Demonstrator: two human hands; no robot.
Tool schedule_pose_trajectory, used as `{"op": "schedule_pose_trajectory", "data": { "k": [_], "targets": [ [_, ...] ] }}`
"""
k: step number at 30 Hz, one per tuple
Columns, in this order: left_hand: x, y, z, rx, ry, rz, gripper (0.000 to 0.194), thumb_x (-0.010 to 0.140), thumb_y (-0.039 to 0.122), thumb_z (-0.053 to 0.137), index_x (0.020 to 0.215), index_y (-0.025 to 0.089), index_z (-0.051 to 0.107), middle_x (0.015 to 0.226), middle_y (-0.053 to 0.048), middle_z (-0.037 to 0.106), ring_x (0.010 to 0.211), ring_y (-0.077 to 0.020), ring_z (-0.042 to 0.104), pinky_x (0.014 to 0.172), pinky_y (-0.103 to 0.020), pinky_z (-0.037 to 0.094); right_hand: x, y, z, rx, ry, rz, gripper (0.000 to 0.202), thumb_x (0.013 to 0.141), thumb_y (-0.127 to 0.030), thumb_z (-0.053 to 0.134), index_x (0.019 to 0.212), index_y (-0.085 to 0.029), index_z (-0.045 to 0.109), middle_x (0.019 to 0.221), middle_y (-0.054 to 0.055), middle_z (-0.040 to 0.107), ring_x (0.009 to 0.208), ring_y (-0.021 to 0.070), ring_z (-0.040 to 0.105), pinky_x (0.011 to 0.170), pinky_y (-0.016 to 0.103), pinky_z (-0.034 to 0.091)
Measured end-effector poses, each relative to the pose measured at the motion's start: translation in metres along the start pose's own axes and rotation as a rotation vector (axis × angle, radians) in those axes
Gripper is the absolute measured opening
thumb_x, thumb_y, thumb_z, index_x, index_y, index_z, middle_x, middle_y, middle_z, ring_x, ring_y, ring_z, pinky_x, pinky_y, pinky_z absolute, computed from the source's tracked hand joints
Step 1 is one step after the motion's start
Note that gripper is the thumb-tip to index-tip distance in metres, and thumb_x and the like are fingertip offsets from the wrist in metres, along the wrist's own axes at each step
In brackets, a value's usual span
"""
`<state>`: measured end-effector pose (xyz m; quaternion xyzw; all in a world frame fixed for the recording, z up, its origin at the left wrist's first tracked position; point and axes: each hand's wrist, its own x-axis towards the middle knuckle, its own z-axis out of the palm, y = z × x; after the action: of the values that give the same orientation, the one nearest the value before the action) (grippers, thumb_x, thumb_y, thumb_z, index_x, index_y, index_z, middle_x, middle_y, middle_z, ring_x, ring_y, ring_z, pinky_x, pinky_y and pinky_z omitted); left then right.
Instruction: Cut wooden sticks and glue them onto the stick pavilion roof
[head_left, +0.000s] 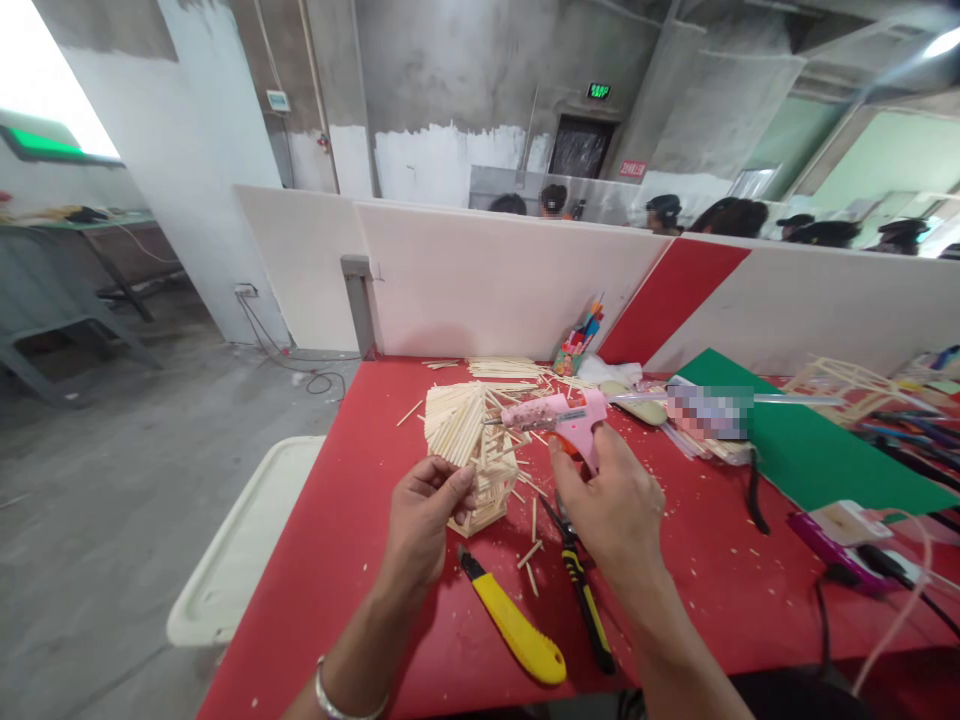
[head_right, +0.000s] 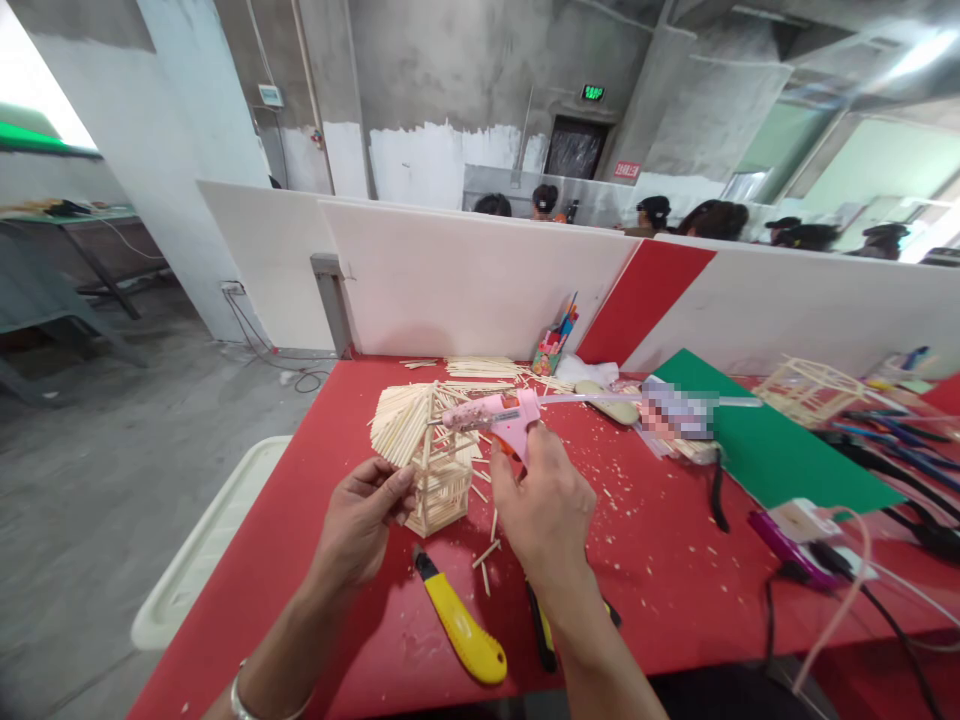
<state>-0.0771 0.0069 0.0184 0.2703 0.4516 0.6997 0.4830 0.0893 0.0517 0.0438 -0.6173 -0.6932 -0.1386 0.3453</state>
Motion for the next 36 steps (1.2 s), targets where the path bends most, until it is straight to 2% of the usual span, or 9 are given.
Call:
{"op": "schedule_pose_trajectory", "data": {
  "k": [18, 24, 36],
  "targets": [
    [-0.0025, 0.0042, 0.001, -0.012, 0.017, -0.009, 0.029, 0.056, 0.031, 0.082, 0.059, 0.014, 0.06, 0.05, 0.001, 0.06, 0.041, -0.0069, 0.052, 0.039, -0.016, 0.037, 0.0, -0.0012, -0.001, -0.002, -0.009, 0.0, 0.024, 0.084, -0.042, 0.046, 0.081, -0.019, 0.052, 0.07, 0.002, 0.058, 0.06, 0.0162, 0.05, 0.054, 0.026, 0.024],
    [-0.0031, 0.0062, 0.0013, -0.037, -0.004, -0.035, 0.03, 0.057, 0.033, 0.081, 0.059, 0.014, 0.058, 0.052, 0.0, 0.061, 0.042, -0.0075, 0.053, 0.038, -0.016, 0.037, -0.0008, -0.0015, -0.0009, -0.013, 0.003, 0.003, 0.023, 0.084, -0.04, 0.046, 0.089, -0.018, 0.054, 0.076, 0.004, 0.061, 0.064, 0.0166, 0.052, 0.054, 0.026, 0.025],
    [-0.0031, 0.0089, 0.004, -0.035, -0.002, -0.042, 0.028, 0.059, 0.033, 0.08, 0.058, 0.013, 0.059, 0.051, 0.0, 0.061, 0.042, -0.0067, 0.052, 0.04, -0.016, 0.038, 0.0012, -0.0013, -0.0015, 0.006, -0.002, -0.026, 0.025, 0.085, -0.039, 0.043, 0.092, -0.018, 0.055, 0.075, 0.005, 0.063, 0.065, 0.0186, 0.055, 0.054, 0.027, 0.026]
  ]
}}
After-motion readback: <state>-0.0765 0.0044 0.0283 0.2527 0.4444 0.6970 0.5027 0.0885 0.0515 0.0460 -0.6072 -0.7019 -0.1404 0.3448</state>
